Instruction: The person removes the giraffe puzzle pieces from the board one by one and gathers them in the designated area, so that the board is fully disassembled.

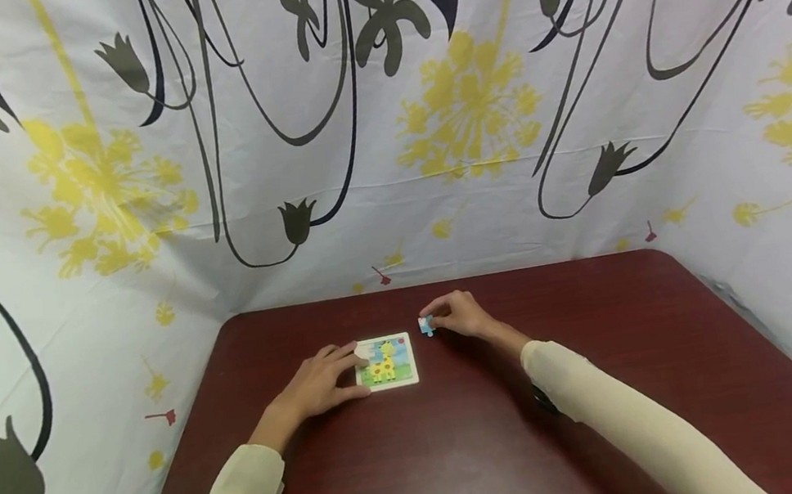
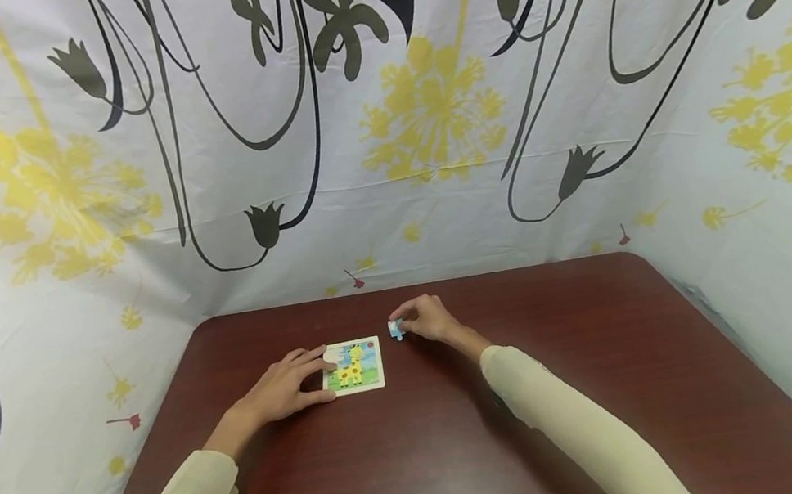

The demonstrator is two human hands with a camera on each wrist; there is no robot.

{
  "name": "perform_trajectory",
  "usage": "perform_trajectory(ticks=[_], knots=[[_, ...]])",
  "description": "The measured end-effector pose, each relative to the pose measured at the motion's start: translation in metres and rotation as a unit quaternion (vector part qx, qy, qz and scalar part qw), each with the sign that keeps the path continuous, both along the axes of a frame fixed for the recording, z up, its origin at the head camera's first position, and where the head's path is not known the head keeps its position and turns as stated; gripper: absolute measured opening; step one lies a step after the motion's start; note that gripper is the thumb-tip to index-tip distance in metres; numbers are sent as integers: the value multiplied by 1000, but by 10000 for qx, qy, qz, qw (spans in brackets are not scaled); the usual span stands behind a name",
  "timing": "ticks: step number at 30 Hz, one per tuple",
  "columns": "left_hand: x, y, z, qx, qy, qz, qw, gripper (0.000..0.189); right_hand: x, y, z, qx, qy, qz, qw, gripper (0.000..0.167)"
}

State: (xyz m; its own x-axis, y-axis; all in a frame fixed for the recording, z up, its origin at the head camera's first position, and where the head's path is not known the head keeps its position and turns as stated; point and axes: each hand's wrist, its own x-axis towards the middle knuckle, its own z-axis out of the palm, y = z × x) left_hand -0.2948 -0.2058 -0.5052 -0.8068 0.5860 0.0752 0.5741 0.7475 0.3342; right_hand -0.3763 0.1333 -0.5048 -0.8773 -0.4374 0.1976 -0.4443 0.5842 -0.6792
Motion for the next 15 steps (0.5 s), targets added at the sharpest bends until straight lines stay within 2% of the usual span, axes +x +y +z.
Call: perform_trajectory(ticks=[8, 15], knots=[[0, 1, -1, -52, 10, 81, 10000, 54, -2, 1, -8, 221, 733, -7, 9971, 17], [0, 1, -2, 8, 5, 84, 10000, 54, -1, 3, -12, 558, 597, -227, 9964, 16]])
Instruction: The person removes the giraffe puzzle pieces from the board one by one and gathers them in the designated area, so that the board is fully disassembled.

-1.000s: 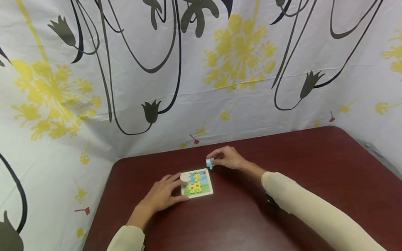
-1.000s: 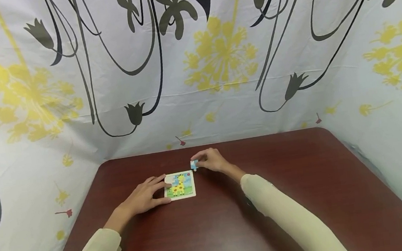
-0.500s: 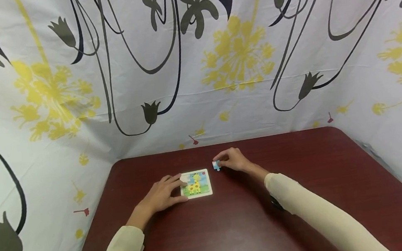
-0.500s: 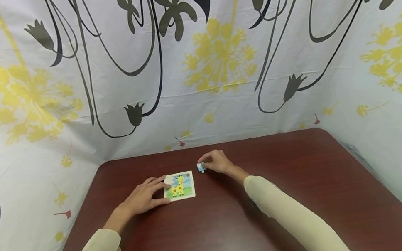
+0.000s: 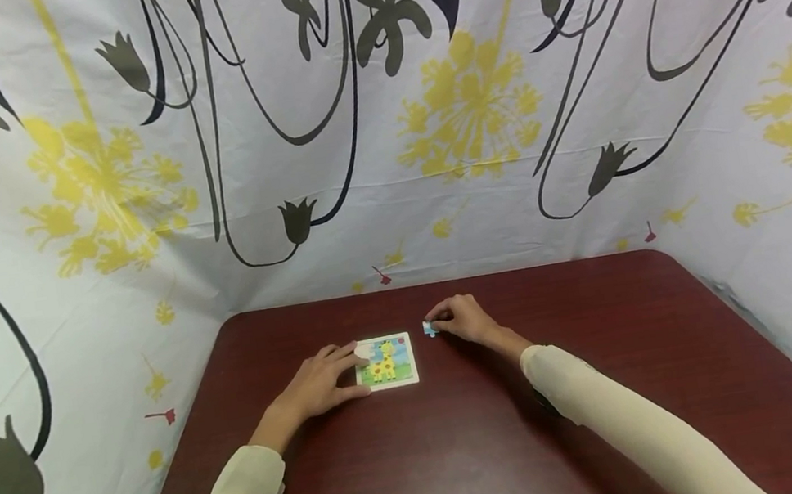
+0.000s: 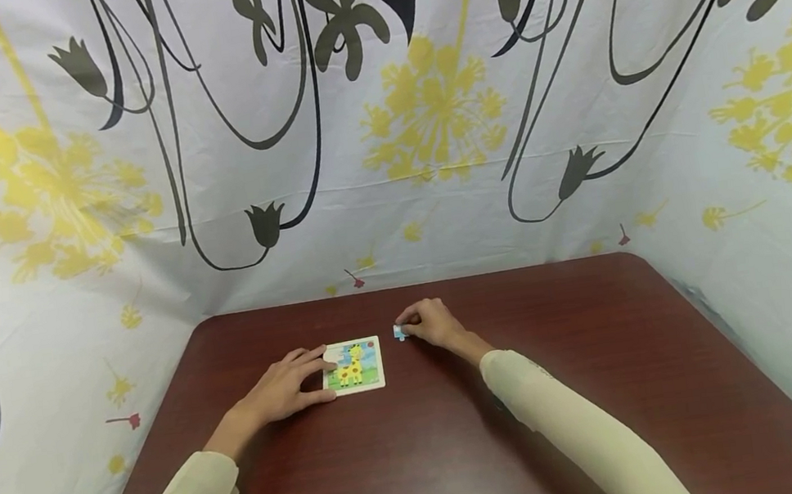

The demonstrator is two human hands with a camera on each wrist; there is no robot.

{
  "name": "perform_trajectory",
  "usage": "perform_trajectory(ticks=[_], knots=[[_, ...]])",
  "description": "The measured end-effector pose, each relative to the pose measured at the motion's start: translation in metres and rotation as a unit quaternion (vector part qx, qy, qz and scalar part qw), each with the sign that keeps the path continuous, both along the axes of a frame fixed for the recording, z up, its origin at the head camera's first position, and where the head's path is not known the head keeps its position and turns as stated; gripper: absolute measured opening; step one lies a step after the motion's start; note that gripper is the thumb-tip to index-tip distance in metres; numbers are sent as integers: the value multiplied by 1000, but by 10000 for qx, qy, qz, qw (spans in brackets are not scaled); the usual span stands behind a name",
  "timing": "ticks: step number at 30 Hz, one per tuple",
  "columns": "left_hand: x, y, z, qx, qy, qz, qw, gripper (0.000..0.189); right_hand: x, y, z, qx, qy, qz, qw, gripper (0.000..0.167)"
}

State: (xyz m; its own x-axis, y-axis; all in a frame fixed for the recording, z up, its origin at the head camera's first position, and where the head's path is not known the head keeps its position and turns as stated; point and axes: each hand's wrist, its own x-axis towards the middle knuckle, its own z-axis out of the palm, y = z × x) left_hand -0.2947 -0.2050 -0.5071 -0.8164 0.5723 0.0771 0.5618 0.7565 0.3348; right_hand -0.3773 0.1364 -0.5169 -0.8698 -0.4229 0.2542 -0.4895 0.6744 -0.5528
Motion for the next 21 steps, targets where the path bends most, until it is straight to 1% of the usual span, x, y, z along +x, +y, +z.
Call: perform_trajectory(ticks=[5, 10, 12, 16, 21], knots=[[0, -1, -3, 30, -19, 10, 10000, 55, 0, 2, -2, -46, -20, -114, 9999, 17], [0, -2, -3, 88, -57, 81, 9999, 56, -1, -2, 0, -73, 42, -154, 9998, 18], [0, -2, -3, 108, -66, 106, 9999, 56, 0, -5, 2, -113, 89, -91, 9999, 19], [0, -2, -2, 130, -92, 131, 9998, 56, 3, -14, 6, -241, 177, 167, 9994, 20], [-1, 0, -2, 89, -123, 154, 9998, 56, 4, -26, 7, -334, 141, 484, 9982, 20]])
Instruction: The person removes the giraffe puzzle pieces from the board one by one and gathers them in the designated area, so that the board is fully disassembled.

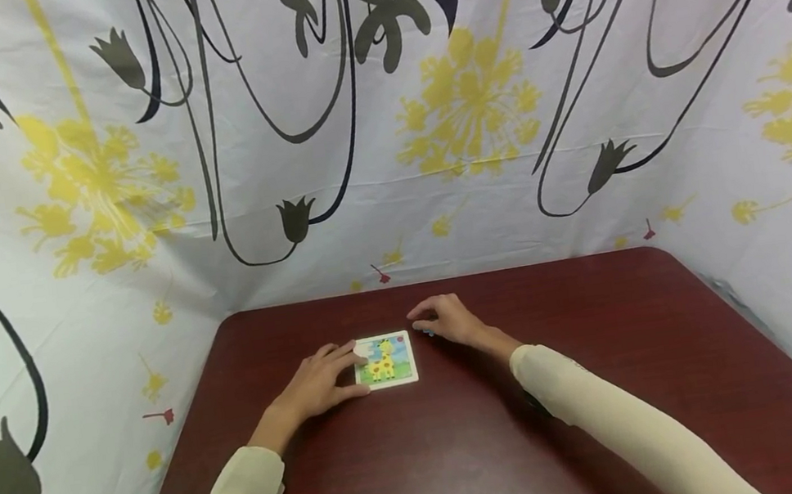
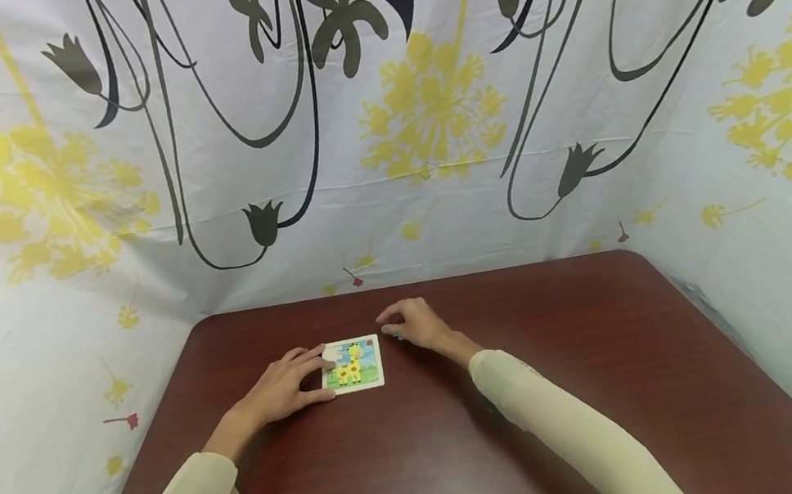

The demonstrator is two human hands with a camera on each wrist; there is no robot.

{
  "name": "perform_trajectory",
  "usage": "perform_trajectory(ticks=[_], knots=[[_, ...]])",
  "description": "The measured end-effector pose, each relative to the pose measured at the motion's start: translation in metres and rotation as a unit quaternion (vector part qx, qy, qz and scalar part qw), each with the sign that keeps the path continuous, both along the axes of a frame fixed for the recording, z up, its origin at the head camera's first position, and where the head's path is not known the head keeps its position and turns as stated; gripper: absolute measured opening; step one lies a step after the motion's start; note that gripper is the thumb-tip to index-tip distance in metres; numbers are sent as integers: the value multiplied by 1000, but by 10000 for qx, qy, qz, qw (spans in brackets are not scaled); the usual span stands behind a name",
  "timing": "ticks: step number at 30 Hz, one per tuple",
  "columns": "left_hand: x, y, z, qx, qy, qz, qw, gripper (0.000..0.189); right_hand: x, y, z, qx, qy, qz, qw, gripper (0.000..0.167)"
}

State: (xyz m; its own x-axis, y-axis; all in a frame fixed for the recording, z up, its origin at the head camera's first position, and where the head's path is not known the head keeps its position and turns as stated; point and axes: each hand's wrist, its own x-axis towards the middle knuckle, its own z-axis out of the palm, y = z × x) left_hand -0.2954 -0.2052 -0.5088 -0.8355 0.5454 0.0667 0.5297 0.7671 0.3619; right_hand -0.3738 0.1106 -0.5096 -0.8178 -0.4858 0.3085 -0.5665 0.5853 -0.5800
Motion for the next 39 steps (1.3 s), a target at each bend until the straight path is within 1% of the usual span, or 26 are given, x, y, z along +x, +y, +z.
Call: perform_trajectory(ticks=[3, 9, 13, 17, 21, 26, 35, 39], knots=[[-1, 0, -1, -14, -15, 2, 10000, 55, -1, -8, 0, -31, -65, 192, 9998, 20], [-1, 0, 0, -44, 18, -72, 10000, 56, 2, -25, 2, 98, -126, 623, 9979, 21], [0, 0, 1, -48, 13, -79, 10000, 56, 4, -35, 3, 230, 1, 955, 9952, 23], [0, 0, 2, -23, 17, -91, 10000, 55, 4, -43, 3, 288, 128, 1188, 9924, 24], [0, 0, 1, -69, 45, -71, 9999, 54, 3, -49, 4, 321, 126, 1339, 9904, 24], [0, 0, 0, -107, 52, -57, 9999, 54, 4, -55, 3, 426, -106, 1510, 9876, 25], [0, 0, 1, -66, 2, -141, 9999, 54, 1, -59, 3, 1252, -410, 1672, 9771, 30], [-1, -2, 1, -46, 8, -164, 9999, 55, -1, -61, 6, 1449, -594, 1646, 9738, 32]])
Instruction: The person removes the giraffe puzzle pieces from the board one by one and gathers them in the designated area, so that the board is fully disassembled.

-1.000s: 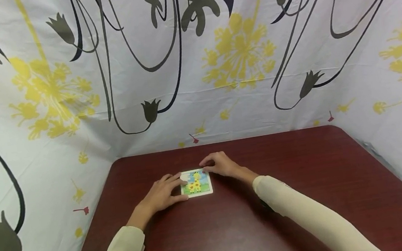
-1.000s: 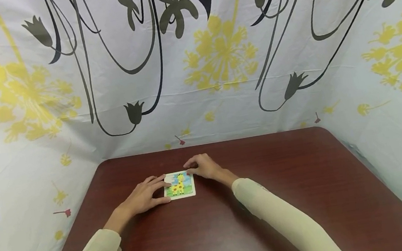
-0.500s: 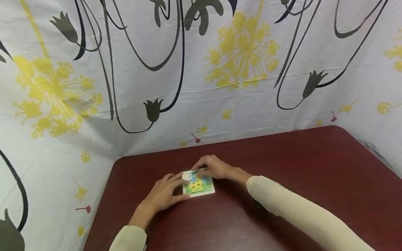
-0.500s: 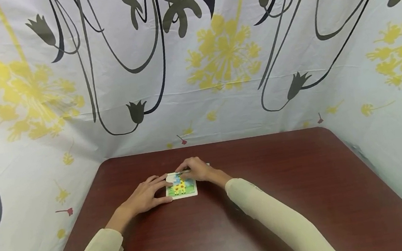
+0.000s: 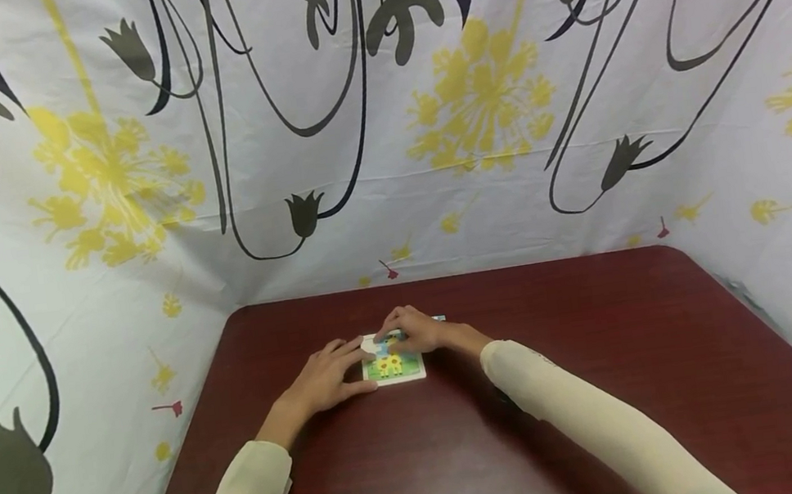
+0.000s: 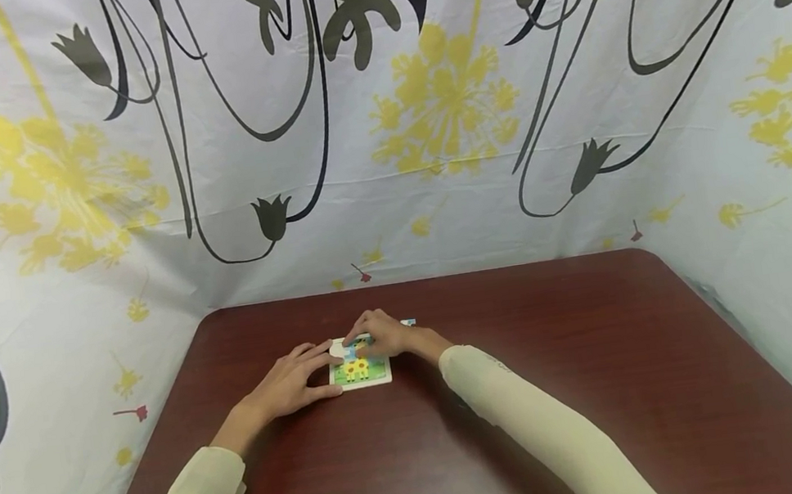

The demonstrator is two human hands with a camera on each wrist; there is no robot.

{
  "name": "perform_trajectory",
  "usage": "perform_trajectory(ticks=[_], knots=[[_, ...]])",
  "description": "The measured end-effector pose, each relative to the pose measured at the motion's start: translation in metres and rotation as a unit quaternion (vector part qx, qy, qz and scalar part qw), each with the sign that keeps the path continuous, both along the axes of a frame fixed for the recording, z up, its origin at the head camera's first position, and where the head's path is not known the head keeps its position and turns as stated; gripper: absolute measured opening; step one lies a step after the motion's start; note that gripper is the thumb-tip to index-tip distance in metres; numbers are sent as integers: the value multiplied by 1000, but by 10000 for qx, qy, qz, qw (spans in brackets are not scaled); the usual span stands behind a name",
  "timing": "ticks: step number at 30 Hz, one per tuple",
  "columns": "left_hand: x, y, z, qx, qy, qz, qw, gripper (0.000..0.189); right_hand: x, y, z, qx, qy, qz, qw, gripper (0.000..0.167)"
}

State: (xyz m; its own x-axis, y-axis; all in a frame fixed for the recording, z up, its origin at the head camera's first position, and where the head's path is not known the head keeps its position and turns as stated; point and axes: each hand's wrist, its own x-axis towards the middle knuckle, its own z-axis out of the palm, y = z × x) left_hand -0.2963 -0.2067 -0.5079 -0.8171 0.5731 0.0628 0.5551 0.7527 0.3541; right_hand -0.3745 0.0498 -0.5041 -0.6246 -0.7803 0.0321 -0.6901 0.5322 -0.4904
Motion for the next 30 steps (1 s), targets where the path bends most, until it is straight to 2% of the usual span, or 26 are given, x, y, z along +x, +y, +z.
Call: perform_trajectory(ticks=[9, 22, 30], knots=[[-1, 0, 1, -26, 49, -25, 10000, 55, 0, -2, 5, -95, -220, -75, 9997, 28], [0, 2, 2, -38, 13, 18, 10000, 56, 4, -2, -1, -653, 13, 55, 9979, 28], [2, 2, 1, 23, 18, -18, 10000, 54, 7, -3, -1, -695, -99, -163, 9974, 30]])
